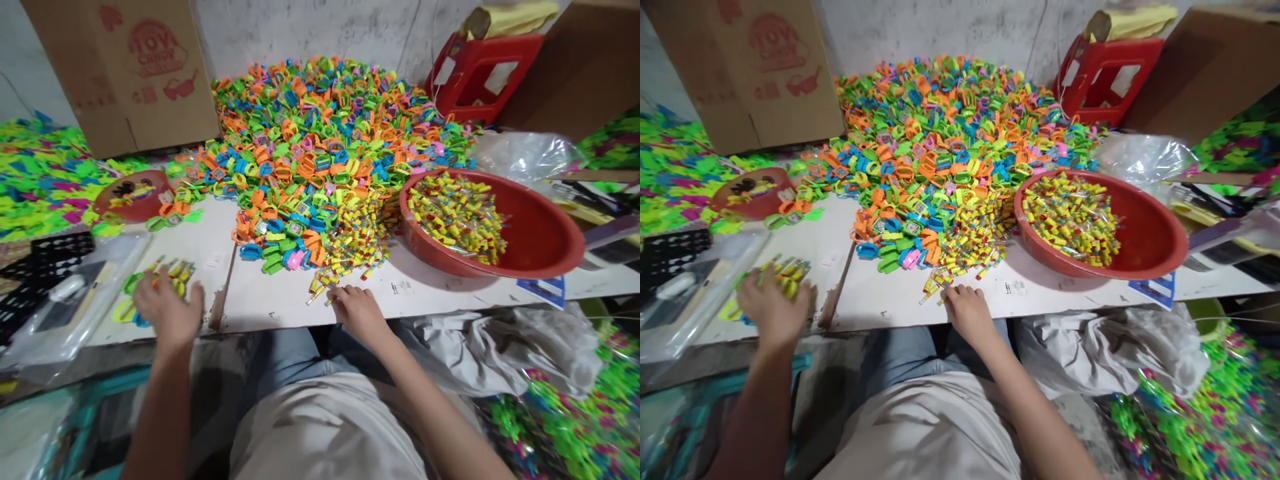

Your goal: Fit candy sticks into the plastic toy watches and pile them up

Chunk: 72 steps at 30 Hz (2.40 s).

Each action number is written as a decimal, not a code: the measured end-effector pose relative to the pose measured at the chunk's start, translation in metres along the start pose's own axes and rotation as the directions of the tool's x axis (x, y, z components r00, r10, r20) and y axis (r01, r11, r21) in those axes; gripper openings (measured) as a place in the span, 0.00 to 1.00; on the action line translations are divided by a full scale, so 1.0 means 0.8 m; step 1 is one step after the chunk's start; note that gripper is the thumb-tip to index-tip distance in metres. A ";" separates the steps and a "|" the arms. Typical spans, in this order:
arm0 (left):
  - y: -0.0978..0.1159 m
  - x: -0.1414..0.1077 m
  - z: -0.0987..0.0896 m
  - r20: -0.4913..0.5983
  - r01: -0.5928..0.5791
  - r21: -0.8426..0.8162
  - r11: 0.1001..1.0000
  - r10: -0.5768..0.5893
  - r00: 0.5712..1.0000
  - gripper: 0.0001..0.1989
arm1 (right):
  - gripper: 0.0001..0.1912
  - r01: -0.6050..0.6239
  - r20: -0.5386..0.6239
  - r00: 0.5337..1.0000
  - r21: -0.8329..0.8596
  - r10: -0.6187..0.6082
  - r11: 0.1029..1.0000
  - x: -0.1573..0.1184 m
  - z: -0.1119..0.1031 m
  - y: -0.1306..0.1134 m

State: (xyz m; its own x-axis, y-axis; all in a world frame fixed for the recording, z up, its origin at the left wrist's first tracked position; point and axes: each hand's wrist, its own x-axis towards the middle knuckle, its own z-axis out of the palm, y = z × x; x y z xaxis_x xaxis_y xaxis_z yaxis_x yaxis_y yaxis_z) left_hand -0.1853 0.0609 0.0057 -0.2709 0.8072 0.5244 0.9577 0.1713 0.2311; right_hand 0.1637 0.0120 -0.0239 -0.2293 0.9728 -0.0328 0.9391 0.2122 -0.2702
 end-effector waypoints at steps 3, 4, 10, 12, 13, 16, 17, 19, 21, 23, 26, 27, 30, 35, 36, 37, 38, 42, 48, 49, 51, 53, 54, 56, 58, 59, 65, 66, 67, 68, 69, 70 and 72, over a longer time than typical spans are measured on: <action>0.059 -0.016 0.029 0.151 -0.220 -0.115 0.969 0.236 0.960 0.23 | 0.08 -0.006 0.050 0.999 0.033 0.004 0.999 0.002 -0.005 0.000; 0.079 -0.021 0.040 0.214 -0.249 -0.172 0.953 0.283 0.935 0.19 | 0.08 -0.007 0.054 0.999 0.040 0.005 0.999 0.001 -0.006 0.001; 0.132 -0.029 0.080 0.336 0.038 -0.445 0.895 0.128 0.933 0.11 | 0.09 0.019 -0.067 0.998 0.248 -0.003 0.968 -0.016 0.006 0.014; 0.127 -0.029 0.083 0.363 0.122 -0.566 0.815 0.114 0.925 0.08 | 0.06 -0.008 -0.133 0.989 0.348 0.057 0.938 -0.024 0.012 0.017; 0.124 -0.031 0.083 0.379 0.141 -0.610 0.779 0.131 0.916 0.07 | 0.06 -0.012 -0.156 0.984 0.405 0.082 0.914 -0.027 0.013 0.017; 0.120 -0.044 0.073 0.444 0.187 -0.701 0.689 0.216 0.870 0.09 | 0.14 0.063 -0.193 0.979 0.583 0.062 0.810 -0.033 0.010 0.008; 0.121 -0.051 0.067 0.468 0.216 -0.728 0.651 0.241 0.850 0.11 | 0.15 0.107 -0.213 0.976 0.621 0.037 0.776 -0.033 0.006 0.003; 0.127 -0.067 0.049 0.512 0.282 -0.769 0.574 0.289 0.809 0.14 | 0.12 0.217 -0.300 0.954 0.651 -0.016 0.728 -0.033 -0.002 -0.011; 0.135 -0.080 0.026 0.553 0.348 -0.788 0.508 0.336 0.762 0.18 | 0.11 0.330 -0.404 0.913 0.641 -0.061 0.693 -0.032 -0.010 -0.025; 0.142 -0.087 0.006 0.607 0.442 -0.780 0.444 0.364 0.706 0.24 | 0.12 0.418 -0.462 0.879 0.626 -0.119 0.658 -0.032 -0.016 -0.036; 0.153 -0.089 -0.014 0.703 0.650 -0.711 0.269 0.310 0.640 0.30 | 0.13 0.455 -0.438 0.878 0.641 -0.192 0.618 -0.038 -0.020 -0.047; 0.157 -0.089 -0.017 0.727 0.708 -0.682 0.182 0.280 0.627 0.31 | 0.13 0.448 -0.410 0.888 0.660 -0.209 0.603 -0.041 -0.019 -0.048; 0.169 -0.094 -0.020 0.769 0.798 -0.602 -0.013 0.258 0.585 0.29 | 0.12 0.407 -0.337 0.913 0.722 -0.229 0.561 -0.050 -0.018 -0.048; 0.181 -0.106 -0.030 0.724 0.713 -0.678 0.180 0.331 0.605 0.22 | 0.14 0.355 -0.422 0.906 0.696 -0.044 0.624 -0.056 -0.026 -0.042; 0.182 -0.106 -0.034 0.694 0.652 -0.717 0.246 0.334 0.638 0.21 | 0.14 0.345 -0.436 0.900 0.678 -0.022 0.650 -0.055 -0.029 -0.042; 0.182 -0.106 -0.037 0.659 0.584 -0.752 0.306 0.340 0.671 0.20 | 0.14 0.341 -0.448 0.894 0.660 -0.013 0.670 -0.055 -0.033 -0.042; 0.182 -0.105 -0.041 0.623 0.514 -0.779 0.359 0.348 0.701 0.20 | 0.13 0.342 -0.460 0.888 0.648 -0.008 0.680 -0.055 -0.035 -0.043; 0.179 -0.101 -0.053 0.504 0.273 -0.824 0.496 0.423 0.753 0.19 | 0.08 0.391 -0.533 0.846 0.647 0.022 0.654 -0.054 -0.039 -0.049; 0.177 -0.101 -0.066 0.440 0.118 -0.810 0.574 0.462 0.770 0.17 | 0.05 0.419 -0.573 0.820 0.612 0.010 0.671 -0.055 -0.039 -0.050; 0.177 -0.101 -0.067 0.442 0.114 -0.804 0.583 0.460 0.770 0.18 | 0.05 0.421 -0.563 0.826 0.616 -0.001 0.666 -0.056 -0.038 -0.050; 0.177 -0.101 -0.068 0.448 0.099 -0.793 0.602 0.464 0.764 0.18 | 0.05 0.418 -0.545 0.838 0.631 -0.010 0.654 -0.057 -0.037 -0.049; 0.177 -0.100 -0.069 0.450 0.074 -0.782 0.619 0.478 0.754 0.19 | 0.05 0.411 -0.538 0.843 0.644 -0.001 0.645 -0.059 -0.034 -0.049; 0.177 -0.099 -0.069 0.449 0.061 -0.777 0.627 0.484 0.751 0.20 | 0.06 0.408 -0.536 0.844 0.648 0.005 0.642 -0.059 -0.033 -0.049; 0.178 -0.097 -0.070 0.449 0.042 -0.770 0.637 0.493 0.745 0.20 | 0.06 0.406 -0.536 0.844 0.648 0.007 0.644 -0.060 -0.033 -0.048; 0.178 -0.096 -0.072 0.448 0.035 -0.767 0.641 0.495 0.745 0.21 | 0.06 0.411 -0.536 0.844 0.627 -0.016 0.661 -0.059 -0.034 -0.047; 0.179 -0.095 -0.074 0.448 0.035 -0.765 0.643 0.492 0.746 0.21 | 0.06 0.424 -0.541 0.840 0.600 -0.046 0.678 -0.059 -0.036 -0.047; 0.179 -0.094 -0.077 0.580 0.204 -0.710 0.674 0.395 0.713 0.18 | 0.06 0.525 -0.481 0.809 0.334 -0.338 0.783 -0.054 -0.050 -0.042; 0.178 -0.094 -0.076 0.626 0.254 -0.694 0.673 0.391 0.675 0.17 | 0.04 0.511 -0.450 0.820 0.297 -0.354 0.807 -0.054 -0.051 -0.042; 0.178 -0.094 -0.074 0.670 0.301 -0.677 0.671 0.395 0.629 0.17 | 0.03 0.492 -0.418 0.832 0.254 -0.364 0.833 -0.055 -0.051 -0.042; 0.178 -0.093 -0.071 0.706 0.341 -0.663 0.666 0.407 0.579 0.17 | 0.05 0.472 -0.386 0.844 0.207 -0.372 0.857 -0.055 -0.050 -0.042; 0.177 -0.093 -0.069 0.734 0.372 -0.652 0.660 0.428 0.528 0.16 | 0.08 0.458 -0.351 0.855 0.163 -0.383 0.874 -0.056 -0.048 -0.042; 0.177 -0.093 -0.066 0.753 0.394 -0.643 0.656 0.450 0.479 0.16 | 0.10 0.450 -0.319 0.863 0.130 -0.392 0.884 -0.057 -0.045 -0.043; 0.175 -0.091 -0.060 0.771 0.402 -0.634 0.661 0.497 0.398 0.15 | 0.13 0.447 -0.269 0.874 0.116 -0.405 0.887 -0.057 -0.038 -0.045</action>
State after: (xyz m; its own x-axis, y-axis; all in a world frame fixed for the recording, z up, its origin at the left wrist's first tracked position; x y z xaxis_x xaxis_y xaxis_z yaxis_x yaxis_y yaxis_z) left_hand -0.0360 -0.0011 0.0388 0.4424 0.8422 -0.3081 0.4631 0.0797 0.8827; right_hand 0.1481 -0.0373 0.0168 -0.5121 0.7890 0.3394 0.7008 0.6123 -0.3661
